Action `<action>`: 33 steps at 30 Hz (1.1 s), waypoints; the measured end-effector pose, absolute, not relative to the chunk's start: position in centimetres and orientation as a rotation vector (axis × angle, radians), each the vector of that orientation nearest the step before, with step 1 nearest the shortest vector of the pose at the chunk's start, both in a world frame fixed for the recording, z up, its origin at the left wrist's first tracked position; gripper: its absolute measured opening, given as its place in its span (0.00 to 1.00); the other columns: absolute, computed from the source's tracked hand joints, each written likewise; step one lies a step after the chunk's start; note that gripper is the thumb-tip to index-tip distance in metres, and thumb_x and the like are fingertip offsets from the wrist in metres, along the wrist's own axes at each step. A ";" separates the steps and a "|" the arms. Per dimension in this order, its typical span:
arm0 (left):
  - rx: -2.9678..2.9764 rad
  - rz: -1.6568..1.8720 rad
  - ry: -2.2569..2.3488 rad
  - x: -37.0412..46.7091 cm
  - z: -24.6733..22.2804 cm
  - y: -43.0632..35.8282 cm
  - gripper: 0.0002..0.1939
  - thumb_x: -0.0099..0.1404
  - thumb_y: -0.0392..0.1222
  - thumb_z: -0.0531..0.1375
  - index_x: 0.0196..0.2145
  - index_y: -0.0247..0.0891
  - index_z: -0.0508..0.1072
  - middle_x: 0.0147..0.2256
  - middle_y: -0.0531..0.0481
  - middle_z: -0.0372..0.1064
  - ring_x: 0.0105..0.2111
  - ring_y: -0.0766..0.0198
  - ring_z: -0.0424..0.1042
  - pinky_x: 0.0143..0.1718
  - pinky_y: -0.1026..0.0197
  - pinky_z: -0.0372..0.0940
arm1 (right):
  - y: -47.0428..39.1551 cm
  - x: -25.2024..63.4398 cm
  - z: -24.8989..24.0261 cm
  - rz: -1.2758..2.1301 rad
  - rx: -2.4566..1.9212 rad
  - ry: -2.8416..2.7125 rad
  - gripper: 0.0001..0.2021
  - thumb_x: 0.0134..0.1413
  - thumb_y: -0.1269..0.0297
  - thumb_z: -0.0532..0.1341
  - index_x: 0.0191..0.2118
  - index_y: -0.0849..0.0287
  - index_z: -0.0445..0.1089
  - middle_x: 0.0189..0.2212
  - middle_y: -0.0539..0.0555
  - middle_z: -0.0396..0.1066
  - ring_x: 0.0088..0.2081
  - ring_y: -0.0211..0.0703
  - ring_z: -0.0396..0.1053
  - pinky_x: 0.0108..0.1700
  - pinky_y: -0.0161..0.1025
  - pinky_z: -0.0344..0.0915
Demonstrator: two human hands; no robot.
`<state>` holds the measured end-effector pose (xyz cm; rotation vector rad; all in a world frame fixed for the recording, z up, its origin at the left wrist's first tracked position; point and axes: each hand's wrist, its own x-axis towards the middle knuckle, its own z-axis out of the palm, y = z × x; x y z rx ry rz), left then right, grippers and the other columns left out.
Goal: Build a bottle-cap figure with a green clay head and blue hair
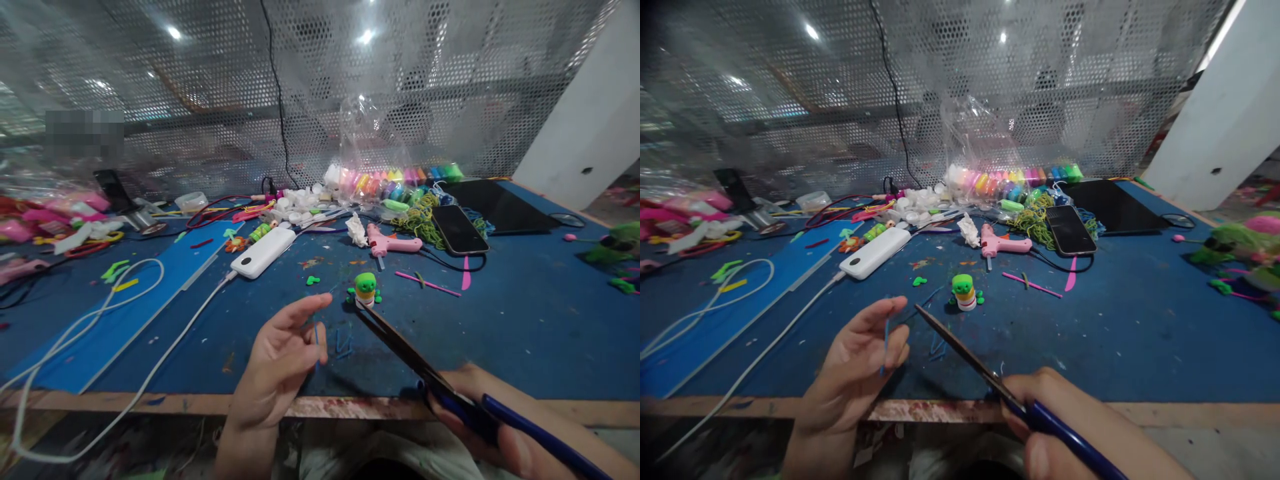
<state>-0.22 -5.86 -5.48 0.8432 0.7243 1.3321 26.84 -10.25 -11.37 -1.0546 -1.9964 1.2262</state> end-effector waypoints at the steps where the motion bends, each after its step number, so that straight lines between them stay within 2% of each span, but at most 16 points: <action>1: 0.788 1.307 0.676 -0.1 -5.4 -6.0 0.20 0.44 0.35 0.72 0.38 0.42 0.80 0.44 0.54 0.77 0.20 0.76 0.64 0.22 0.72 0.63 | -10.3 26.9 -11.3 1.287 -1.036 -2.003 0.23 0.56 0.42 0.54 0.40 0.59 0.71 0.31 0.55 0.71 0.28 0.41 0.66 0.26 0.33 0.66; 4: 0.658 1.214 0.507 0.1 -5.9 -6.2 0.21 0.44 0.33 0.71 0.39 0.41 0.80 0.42 0.54 0.78 0.19 0.77 0.64 0.20 0.74 0.63 | -10.6 26.6 -10.7 1.402 -1.004 -2.017 0.29 0.56 0.38 0.50 0.44 0.60 0.70 0.31 0.55 0.70 0.29 0.42 0.66 0.28 0.35 0.67; 8: 0.546 1.074 0.284 0.3 -7.1 -6.2 0.22 0.47 0.30 0.68 0.42 0.42 0.79 0.44 0.56 0.77 0.19 0.78 0.67 0.20 0.76 0.63 | -10.9 25.6 -9.4 1.461 -1.035 -2.019 0.26 0.56 0.41 0.52 0.45 0.58 0.70 0.35 0.57 0.71 0.34 0.46 0.69 0.35 0.38 0.68; 12: 0.493 0.976 0.173 0.8 -7.8 -6.1 0.23 0.48 0.29 0.66 0.43 0.41 0.78 0.45 0.56 0.77 0.20 0.79 0.69 0.21 0.76 0.64 | -10.6 24.8 -7.8 1.536 -1.024 -1.997 0.27 0.57 0.40 0.50 0.46 0.57 0.70 0.35 0.56 0.71 0.34 0.46 0.70 0.33 0.37 0.67; 17: 0.505 0.902 0.178 1.7 -8.0 -5.9 0.24 0.46 0.26 0.64 0.43 0.40 0.78 0.45 0.53 0.77 0.22 0.76 0.71 0.21 0.74 0.64 | -10.4 24.5 -6.9 1.546 -1.022 -2.013 0.27 0.58 0.39 0.49 0.43 0.56 0.72 0.32 0.53 0.71 0.32 0.43 0.68 0.32 0.35 0.66; 21: 0.504 0.873 0.166 1.9 -8.1 -5.8 0.26 0.46 0.25 0.63 0.44 0.40 0.78 0.46 0.52 0.76 0.23 0.74 0.71 0.22 0.73 0.65 | -10.8 24.0 -7.9 1.527 -1.058 -1.989 0.27 0.59 0.39 0.47 0.45 0.55 0.71 0.34 0.54 0.72 0.33 0.43 0.69 0.33 0.36 0.66; 28: 0.499 0.869 0.148 2.1 -8.6 -5.9 0.27 0.45 0.24 0.61 0.44 0.40 0.77 0.46 0.53 0.76 0.23 0.75 0.71 0.22 0.73 0.64 | -10.4 23.2 -8.9 1.498 -1.068 -2.007 0.28 0.56 0.37 0.48 0.39 0.55 0.71 0.32 0.53 0.72 0.32 0.43 0.69 0.35 0.37 0.67; 31: 0.524 0.849 0.194 2.1 -8.6 -6.1 0.29 0.43 0.24 0.60 0.44 0.42 0.77 0.46 0.52 0.75 0.20 0.76 0.68 0.21 0.72 0.63 | -10.5 23.4 -8.1 1.492 -1.076 -2.015 0.28 0.58 0.38 0.46 0.43 0.56 0.70 0.37 0.56 0.72 0.35 0.44 0.70 0.37 0.38 0.67; 33: 0.586 0.879 0.304 1.8 -8.2 -6.1 0.27 0.44 0.26 0.61 0.43 0.43 0.78 0.43 0.52 0.76 0.18 0.77 0.65 0.21 0.71 0.62 | -10.5 23.6 -7.7 1.381 -1.113 -2.026 0.31 0.57 0.36 0.44 0.41 0.57 0.71 0.34 0.56 0.72 0.32 0.42 0.69 0.35 0.36 0.67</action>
